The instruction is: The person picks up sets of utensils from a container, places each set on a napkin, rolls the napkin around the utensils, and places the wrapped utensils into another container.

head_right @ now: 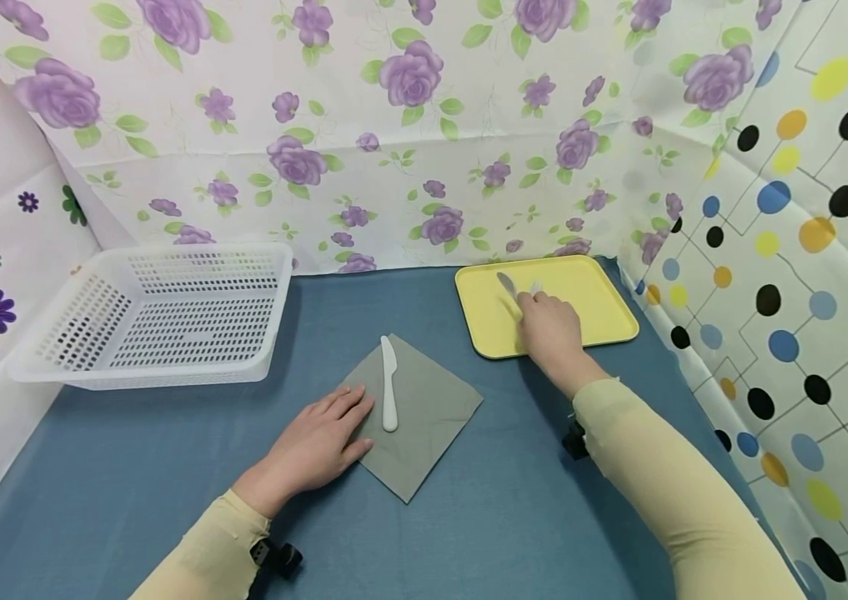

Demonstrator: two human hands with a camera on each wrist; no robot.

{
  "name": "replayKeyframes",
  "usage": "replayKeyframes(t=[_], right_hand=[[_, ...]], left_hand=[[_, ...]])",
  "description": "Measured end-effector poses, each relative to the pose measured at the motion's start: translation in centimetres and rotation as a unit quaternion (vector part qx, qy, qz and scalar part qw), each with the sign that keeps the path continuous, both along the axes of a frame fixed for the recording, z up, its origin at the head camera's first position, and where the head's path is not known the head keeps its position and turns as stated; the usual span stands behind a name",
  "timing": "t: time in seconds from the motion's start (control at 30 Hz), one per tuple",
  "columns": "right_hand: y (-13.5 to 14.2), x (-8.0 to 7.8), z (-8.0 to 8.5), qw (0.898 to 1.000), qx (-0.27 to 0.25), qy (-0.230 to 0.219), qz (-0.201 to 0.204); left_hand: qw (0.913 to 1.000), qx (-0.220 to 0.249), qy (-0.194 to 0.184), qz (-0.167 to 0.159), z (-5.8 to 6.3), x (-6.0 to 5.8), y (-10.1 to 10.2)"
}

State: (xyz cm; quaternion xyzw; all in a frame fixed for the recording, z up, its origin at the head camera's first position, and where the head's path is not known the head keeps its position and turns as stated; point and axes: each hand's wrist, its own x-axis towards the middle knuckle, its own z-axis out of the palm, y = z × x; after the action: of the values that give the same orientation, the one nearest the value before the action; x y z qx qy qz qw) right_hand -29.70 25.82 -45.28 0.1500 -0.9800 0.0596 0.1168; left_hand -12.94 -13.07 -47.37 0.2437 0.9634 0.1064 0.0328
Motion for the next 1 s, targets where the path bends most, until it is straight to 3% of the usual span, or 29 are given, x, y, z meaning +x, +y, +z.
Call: replayKeyframes(t=[1.0], right_hand=[[-4.3, 2.6, 0.5, 0.999, -0.019, 0.004, 0.029]], left_hand=[[0.9999, 0.012, 0.007, -0.006, 0.0, 0.0, -0.1]])
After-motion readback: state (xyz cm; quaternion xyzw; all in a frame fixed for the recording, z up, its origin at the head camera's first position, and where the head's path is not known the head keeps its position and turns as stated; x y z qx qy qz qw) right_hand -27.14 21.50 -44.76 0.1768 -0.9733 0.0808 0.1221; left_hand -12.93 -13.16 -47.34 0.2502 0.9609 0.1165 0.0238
